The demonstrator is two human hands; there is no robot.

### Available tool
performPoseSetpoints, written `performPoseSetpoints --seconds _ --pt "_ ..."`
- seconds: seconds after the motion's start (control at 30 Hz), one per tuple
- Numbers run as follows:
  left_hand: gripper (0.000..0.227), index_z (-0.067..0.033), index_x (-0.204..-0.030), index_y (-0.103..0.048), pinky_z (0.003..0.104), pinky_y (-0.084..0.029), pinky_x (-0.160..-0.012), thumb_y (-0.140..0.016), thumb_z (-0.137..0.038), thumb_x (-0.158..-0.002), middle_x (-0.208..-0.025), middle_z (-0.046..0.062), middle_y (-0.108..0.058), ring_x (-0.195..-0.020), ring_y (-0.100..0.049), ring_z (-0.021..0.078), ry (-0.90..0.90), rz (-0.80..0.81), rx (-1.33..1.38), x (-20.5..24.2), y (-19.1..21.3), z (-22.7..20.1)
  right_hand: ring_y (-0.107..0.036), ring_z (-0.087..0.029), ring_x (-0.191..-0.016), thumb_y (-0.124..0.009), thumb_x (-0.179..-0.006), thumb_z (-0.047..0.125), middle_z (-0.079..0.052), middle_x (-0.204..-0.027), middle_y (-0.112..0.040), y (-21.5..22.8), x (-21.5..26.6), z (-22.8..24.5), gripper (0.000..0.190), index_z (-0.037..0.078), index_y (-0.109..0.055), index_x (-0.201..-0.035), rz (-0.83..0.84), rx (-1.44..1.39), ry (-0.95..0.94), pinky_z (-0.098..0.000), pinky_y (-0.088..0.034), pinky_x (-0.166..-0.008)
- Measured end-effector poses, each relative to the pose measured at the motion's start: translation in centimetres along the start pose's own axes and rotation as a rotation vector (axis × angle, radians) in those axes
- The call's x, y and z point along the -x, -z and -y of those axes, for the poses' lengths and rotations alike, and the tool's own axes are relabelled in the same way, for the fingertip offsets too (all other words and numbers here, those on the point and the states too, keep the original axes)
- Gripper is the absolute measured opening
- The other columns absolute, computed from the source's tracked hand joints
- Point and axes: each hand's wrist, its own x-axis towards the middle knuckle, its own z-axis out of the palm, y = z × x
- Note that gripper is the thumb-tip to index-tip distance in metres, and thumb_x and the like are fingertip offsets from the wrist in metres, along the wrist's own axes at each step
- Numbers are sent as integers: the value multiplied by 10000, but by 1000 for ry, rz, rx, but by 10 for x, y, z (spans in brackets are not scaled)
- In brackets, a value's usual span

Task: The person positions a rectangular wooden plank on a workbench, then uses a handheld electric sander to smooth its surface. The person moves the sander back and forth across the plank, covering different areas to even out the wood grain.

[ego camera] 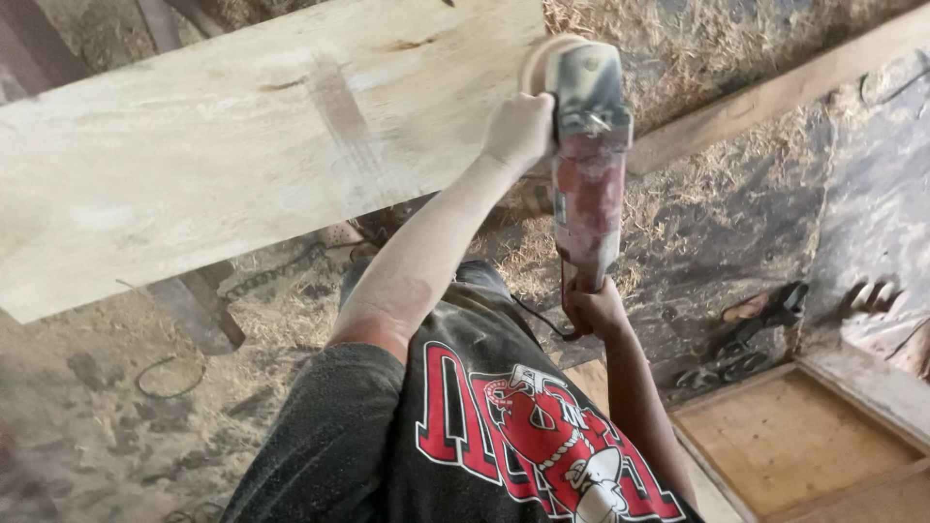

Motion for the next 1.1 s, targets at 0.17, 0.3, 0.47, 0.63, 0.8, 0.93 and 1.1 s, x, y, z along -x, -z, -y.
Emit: performPoseSetpoints --seconds 0.17,0.3,0.47,0.63,0.8,0.93,1.1 --pt "111 -38 -836 -658 299 -494 -402 -612 -87 -925 -682 107 -661 -482 -623 148 49 5 65 18 9 14 -512 -150 -413 -661 -696 -26 -63 -590 -571 -16 8 3 107 22 -614 -780 4 42 -3 -300 -384 -350" --pt "166 -42 -834 -672 297 -500 -431 -646 -152 -955 -672 103 -674 -525 -625 156 72 -105 41 42 40 41 -556 -134 -446 -676 -717 -18 -43 -623 -600 -47 0 6 140 35 -603 -824 -17 144 1 -293 -441 -383" --pt "153 -27 -918 -661 345 -529 -454 -593 -154 -972 -706 123 -693 -528 -695 196 229 -39 154 73 81 77 -571 -129 -459 -686 -741 33 -35 -653 -626 -83 -10 24 167 34 -611 -890 -18 301 -49 -305 -491 -409" --pt "120 -71 -915 -715 453 -579 -610 -682 -144 -824 -758 176 -716 -692 -719 316 277 -189 38 119 111 130 -597 -155 -481 -712 -769 111 -89 -661 -641 -126 -3 45 210 -12 -648 -927 57 455 2 -315 -500 -424" --pt "139 -56 -931 -720 496 -563 -662 -650 -104 -820 -774 201 -728 -738 -723 375 355 -324 159 181 139 179 -673 -265 -588 -749 -784 208 -163 -766 -720 -170 -6 63 332 -26 -678 -1009 100 646 35 -416 -523 -526" --pt "123 -33 -917 -709 448 -590 -637 -591 -68 -914 -788 190 -733 -703 -744 329 511 -304 236 223 155 206 -766 -273 -798 -790 -736 273 -194 -897 -770 -196 -16 58 439 -49 -723 -1026 156 801 152 -383 -589 -725" --pt "133 -13 -924 -704 461 -584 -682 -575 -26 -894 -801 225 -721 -713 -737 344 482 -263 212 200 149 191 -755 -284 -848 -798 -727 255 -199 -915 -754 -179 -19 53 452 -56 -698 -1040 86 751 158 -409 -588 -771"
